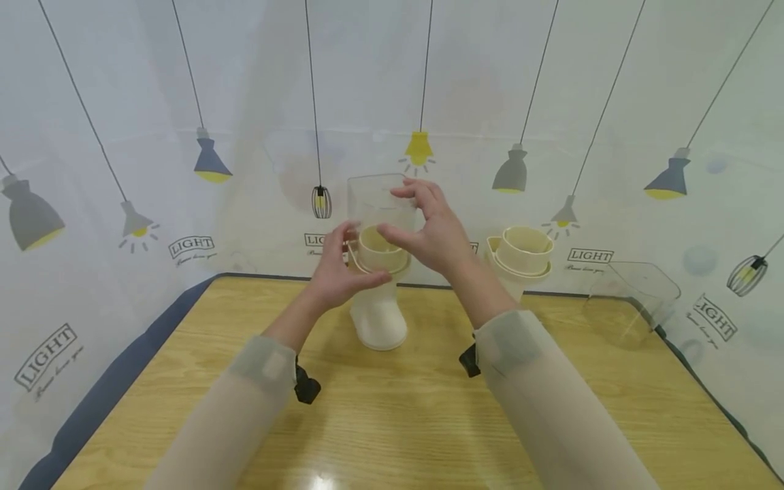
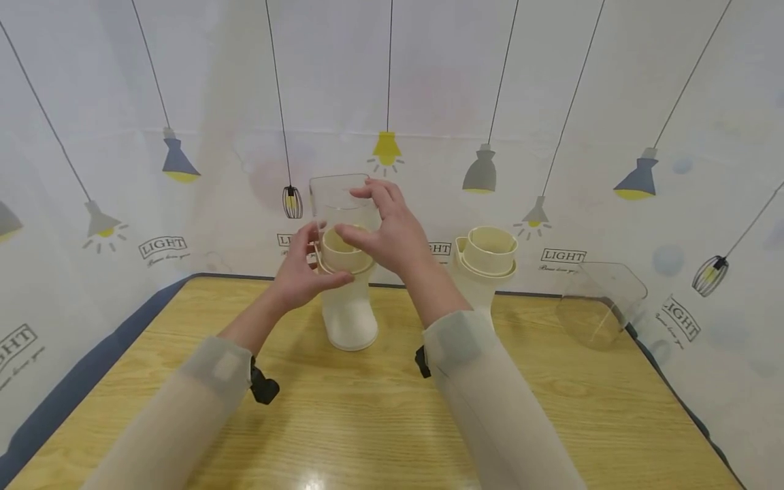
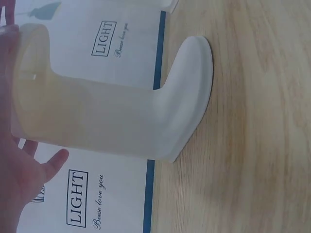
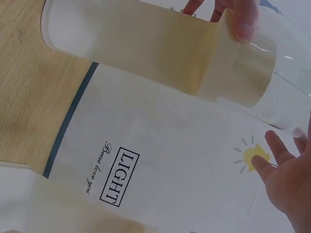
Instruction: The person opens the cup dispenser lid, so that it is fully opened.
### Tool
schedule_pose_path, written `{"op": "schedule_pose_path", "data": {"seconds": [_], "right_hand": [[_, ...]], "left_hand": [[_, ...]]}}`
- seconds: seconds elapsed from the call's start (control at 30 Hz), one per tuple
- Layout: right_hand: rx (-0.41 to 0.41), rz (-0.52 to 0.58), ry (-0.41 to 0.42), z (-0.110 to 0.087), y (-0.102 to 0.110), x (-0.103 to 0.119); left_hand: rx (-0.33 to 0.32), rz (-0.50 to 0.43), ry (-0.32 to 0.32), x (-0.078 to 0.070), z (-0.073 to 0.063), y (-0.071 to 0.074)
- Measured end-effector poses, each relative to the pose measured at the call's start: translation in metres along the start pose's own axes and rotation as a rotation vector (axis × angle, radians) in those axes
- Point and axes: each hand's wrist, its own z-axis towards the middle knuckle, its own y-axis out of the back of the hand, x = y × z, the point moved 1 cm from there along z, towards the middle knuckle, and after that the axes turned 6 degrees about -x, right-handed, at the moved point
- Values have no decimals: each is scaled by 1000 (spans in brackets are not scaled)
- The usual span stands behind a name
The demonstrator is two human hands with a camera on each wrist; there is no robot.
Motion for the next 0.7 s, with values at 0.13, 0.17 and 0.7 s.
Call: {"op": "schedule_pose_path", "data": {"seconds": [0.13, 0.17, 0.7], "right_hand": [[-7, 6, 12, -1, 1, 1], [-9, 10, 14, -1, 1, 1], [-29, 79, 4, -7, 2, -3]], "left_hand": [[-41, 28, -10, -4, -5, -2], [-53, 36, -10, -5, -7, -3], [-254, 166, -38, -16, -26, -24]]}}
